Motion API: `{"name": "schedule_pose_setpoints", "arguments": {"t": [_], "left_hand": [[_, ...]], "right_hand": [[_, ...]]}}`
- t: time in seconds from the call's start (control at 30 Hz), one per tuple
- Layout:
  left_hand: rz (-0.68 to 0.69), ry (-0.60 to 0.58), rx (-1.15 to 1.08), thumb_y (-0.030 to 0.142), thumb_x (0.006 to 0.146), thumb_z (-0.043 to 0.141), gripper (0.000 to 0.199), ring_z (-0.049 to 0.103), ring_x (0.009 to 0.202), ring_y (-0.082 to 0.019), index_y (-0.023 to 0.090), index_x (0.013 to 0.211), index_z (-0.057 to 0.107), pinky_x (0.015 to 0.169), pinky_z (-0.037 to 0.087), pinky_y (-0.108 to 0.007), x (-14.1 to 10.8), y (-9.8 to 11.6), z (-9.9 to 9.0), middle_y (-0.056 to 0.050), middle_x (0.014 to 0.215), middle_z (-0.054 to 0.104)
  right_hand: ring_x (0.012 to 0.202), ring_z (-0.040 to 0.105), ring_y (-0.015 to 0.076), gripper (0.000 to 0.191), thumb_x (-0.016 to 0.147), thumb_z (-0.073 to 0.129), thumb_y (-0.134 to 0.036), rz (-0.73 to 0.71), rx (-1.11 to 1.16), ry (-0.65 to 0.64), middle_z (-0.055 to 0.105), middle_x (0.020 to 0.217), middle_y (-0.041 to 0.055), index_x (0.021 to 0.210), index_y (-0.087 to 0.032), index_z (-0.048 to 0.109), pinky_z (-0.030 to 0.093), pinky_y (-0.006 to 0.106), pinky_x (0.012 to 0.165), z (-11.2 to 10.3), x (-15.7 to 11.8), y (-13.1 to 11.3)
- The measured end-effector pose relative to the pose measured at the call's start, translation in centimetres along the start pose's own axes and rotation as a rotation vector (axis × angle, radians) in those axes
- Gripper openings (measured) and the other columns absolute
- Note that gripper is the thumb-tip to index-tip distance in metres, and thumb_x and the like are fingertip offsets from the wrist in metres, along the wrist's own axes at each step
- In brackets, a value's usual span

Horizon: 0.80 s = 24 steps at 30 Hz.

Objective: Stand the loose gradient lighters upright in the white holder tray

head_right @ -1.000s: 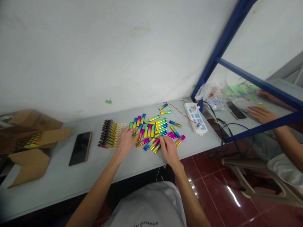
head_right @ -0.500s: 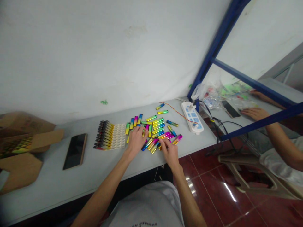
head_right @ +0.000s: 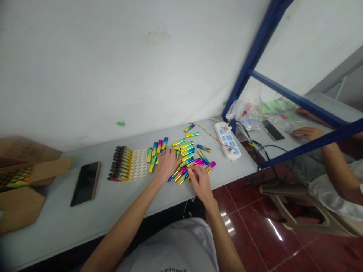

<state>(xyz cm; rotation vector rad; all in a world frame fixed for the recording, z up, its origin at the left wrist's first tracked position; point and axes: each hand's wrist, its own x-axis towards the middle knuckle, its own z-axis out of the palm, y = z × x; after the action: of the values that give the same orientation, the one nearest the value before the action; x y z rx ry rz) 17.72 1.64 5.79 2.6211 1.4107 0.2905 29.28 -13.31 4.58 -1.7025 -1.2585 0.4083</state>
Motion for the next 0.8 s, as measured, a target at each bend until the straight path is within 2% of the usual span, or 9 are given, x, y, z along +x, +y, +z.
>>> {"name": "schedule_pose_setpoints", "arguments": {"t": [0.1, 0.17, 0.27, 0.33, 0.4, 0.5, 0.6, 0.7, 0.8], "left_hand": [[0.024, -0.024, 0.009, 0.033, 0.1, 0.052, 0.029, 0.06, 0.115, -0.037, 0.011, 0.111, 0.067, 0.096, 0.045, -0.051, 0.7, 0.6, 0.4, -0.024, 0.119, 0.065], [0.036, -0.033, -0.025, 0.03, 0.101, 0.049, 0.026, 0.061, 0.114, -0.035, 0.012, 0.108, 0.067, 0.097, 0.046, -0.05, 1.1, 0.6, 0.5, -0.023, 0.119, 0.065], [0.018, 0.033, -0.196, 0.031, 0.102, 0.048, 0.023, 0.064, 0.108, -0.032, 0.015, 0.103, 0.064, 0.096, 0.049, -0.048, 1.0, -0.3, 0.0, -0.019, 0.116, 0.063], [-0.023, 0.129, -0.413, 0.033, 0.102, 0.049, 0.019, 0.066, 0.104, -0.029, 0.018, 0.099, 0.06, 0.094, 0.051, -0.045, 0.4, -1.5, -0.7, -0.016, 0.113, 0.062], [-0.059, 0.165, -0.736, 0.038, 0.102, 0.051, 0.018, 0.068, 0.094, -0.024, 0.02, 0.101, 0.055, 0.087, 0.054, -0.041, -0.6, -2.8, -1.6, -0.011, 0.108, 0.063], [-0.097, 0.065, -1.269, 0.054, 0.098, 0.055, 0.032, 0.063, 0.069, -0.015, 0.024, 0.107, 0.048, 0.065, 0.052, -0.031, -2.6, -4.4, -3.2, -0.005, 0.096, 0.065], [-0.201, 0.018, -1.593, 0.061, 0.089, 0.067, 0.045, 0.049, 0.055, -0.01, 0.026, 0.107, 0.046, 0.052, 0.038, -0.022, -4.4, -5.5, -4.6, 0.003, 0.078, 0.06], [-0.342, 0.08, -1.655, 0.064, 0.083, 0.073, 0.048, 0.034, 0.048, -0.006, 0.023, 0.092, 0.05, 0.048, 0.025, -0.018, -5.6, -6.3, -5.5, 0.009, 0.062, 0.041], [-0.413, 0.206, -1.531, 0.069, 0.082, 0.07, 0.055, 0.027, 0.047, -0.005, 0.02, 0.071, 0.047, 0.044, 0.02, -0.019, -6.4, -7.3, -5.8, 0.008, 0.057, 0.032]], "right_hand": [[0.09, 0.067, 0.0222, 0.04, 0.108, 0.044, -0.045, -0.016, 0.027, -0.001, 0.073, 0.097, 0.0085, 0.102, -0.02, 0.073, 0.05, 0.033, 0.084, 0.1, -0.1, -0.3], [0.09, 0.067, 0.0219, 0.041, 0.109, 0.042, -0.045, -0.005, 0.033, 0.016, 0.074, 0.097, 0.0085, 0.099, -0.02, 0.073, 0.049, 0.033, 0.083, 0.1, -0.2, -0.4], [0.083, 0.067, 0.02, 0.043, 0.109, 0.042, -0.047, 0.033, 0.042, 0.019, 0.073, 0.09, 0.0065, 0.098, -0.019, 0.073, 0.049, 0.03, 0.076, 0.2, -0.6, -0.4], [0.071, 0.064, 0.0178, 0.045, 0.109, 0.041, -0.048, 0.056, 0.048, -0.011, 0.068, 0.075, 0.0027, 0.097, -0.019, 0.074, 0.047, 0.028, 0.07, 0.4, -0.9, -0.2], [0.059, 0.059, 0.0159, 0.049, 0.108, 0.04, -0.05, 0.068, 0.043, -0.039, 0.062, 0.063, -0.0006, 0.092, -0.019, 0.074, 0.044, 0.027, 0.062, 0.7, -1.2, -0.1], [0.053, 0.054, 0.0144, 0.052, 0.107, 0.042, -0.053, 0.068, 0.033, -0.043, 0.06, 0.059, -0.001, 0.086, -0.018, 0.075, 0.039, 0.026, 0.056, 1.2, -1.4, -0.1], [0.051, 0.051, 0.014, 0.054, 0.106, 0.043, -0.055, 0.059, 0.032, -0.042, 0.059, 0.058, -0.001, 0.085, -0.018, 0.076, 0.037, 0.026, 0.054, 1.8, -1.1, -0.5], [0.052, 0.052, 0.0144, 0.055, 0.106, 0.043, -0.056, 0.036, 0.023, -0.068, 0.061, 0.059, -0.0002, 0.083, -0.018, 0.076, 0.037, 0.026, 0.054, 2.5, -0.5, -1.3], [0.055, 0.055, 0.0147, 0.055, 0.107, 0.042, -0.055, 0.003, 0.014, -0.103, 0.065, 0.063, 0.0004, 0.084, -0.018, 0.075, 0.038, 0.026, 0.056, 3.3, 0.2, -2.3]]}}
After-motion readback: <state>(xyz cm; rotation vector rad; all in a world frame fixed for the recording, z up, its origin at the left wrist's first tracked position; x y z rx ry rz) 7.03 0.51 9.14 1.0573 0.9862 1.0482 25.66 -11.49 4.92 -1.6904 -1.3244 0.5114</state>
